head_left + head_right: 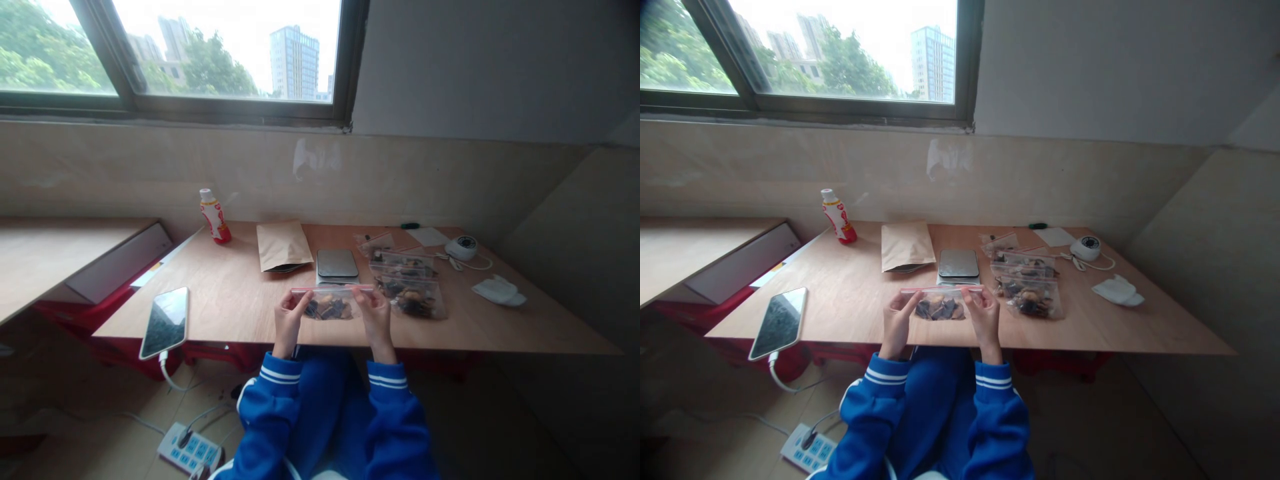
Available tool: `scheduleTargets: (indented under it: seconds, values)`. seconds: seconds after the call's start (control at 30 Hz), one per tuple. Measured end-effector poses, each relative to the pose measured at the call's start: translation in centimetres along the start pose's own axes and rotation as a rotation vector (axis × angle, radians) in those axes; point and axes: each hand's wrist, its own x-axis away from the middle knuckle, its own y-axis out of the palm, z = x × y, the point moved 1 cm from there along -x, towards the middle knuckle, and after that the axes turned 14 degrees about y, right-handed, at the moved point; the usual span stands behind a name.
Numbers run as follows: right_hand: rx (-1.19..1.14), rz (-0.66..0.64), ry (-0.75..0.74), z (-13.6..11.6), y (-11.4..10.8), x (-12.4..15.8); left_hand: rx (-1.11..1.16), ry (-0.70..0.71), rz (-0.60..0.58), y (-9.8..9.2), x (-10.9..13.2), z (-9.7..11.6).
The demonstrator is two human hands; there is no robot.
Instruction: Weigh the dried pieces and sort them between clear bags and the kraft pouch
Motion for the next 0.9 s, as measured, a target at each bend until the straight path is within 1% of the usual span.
scheduleTargets:
  seconds: [0.1,0.2,0.3,0.47,0.53,0.67,0.8,0.9]
  values:
    - [-0.049,-0.047,0.012,0.1,-0.1,-0.1,0.026,-0.019,-0.065,0.2,0.0,0.1]
    - [-0.051,-0.173,0.058,0.2,0.0,0.0,0.017,-0.038,-0.142,0.4,0.0,0.4]
    - [-0.006,-0.247,0.090,0.4,0.1,0.0,-0.015,-0.032,-0.152,0.3,-0.1,0.4]
    - [0.061,-0.264,0.069,0.6,0.3,0.0,0.015,-0.069,-0.125,-0.1,-0.3,0.2]
    - [0.072,-0.258,0.062,0.5,0.5,0.0,0.019,-0.081,-0.141,-0.2,-0.4,0.2]
    - [0.091,-0.203,0.022,0.5,0.6,-0.1,0.010,-0.079,-0.184,-0.3,-0.4,0.4]
    - [0.101,-0.155,0.009,0.8,0.4,-0.2,-0.020,-0.051,-0.152,0.0,-0.3,0.6]
    - [0.113,-0.121,0.005,1.0,0.4,-0.3,-0.052,-0.014,-0.100,0.2,0.0,0.5]
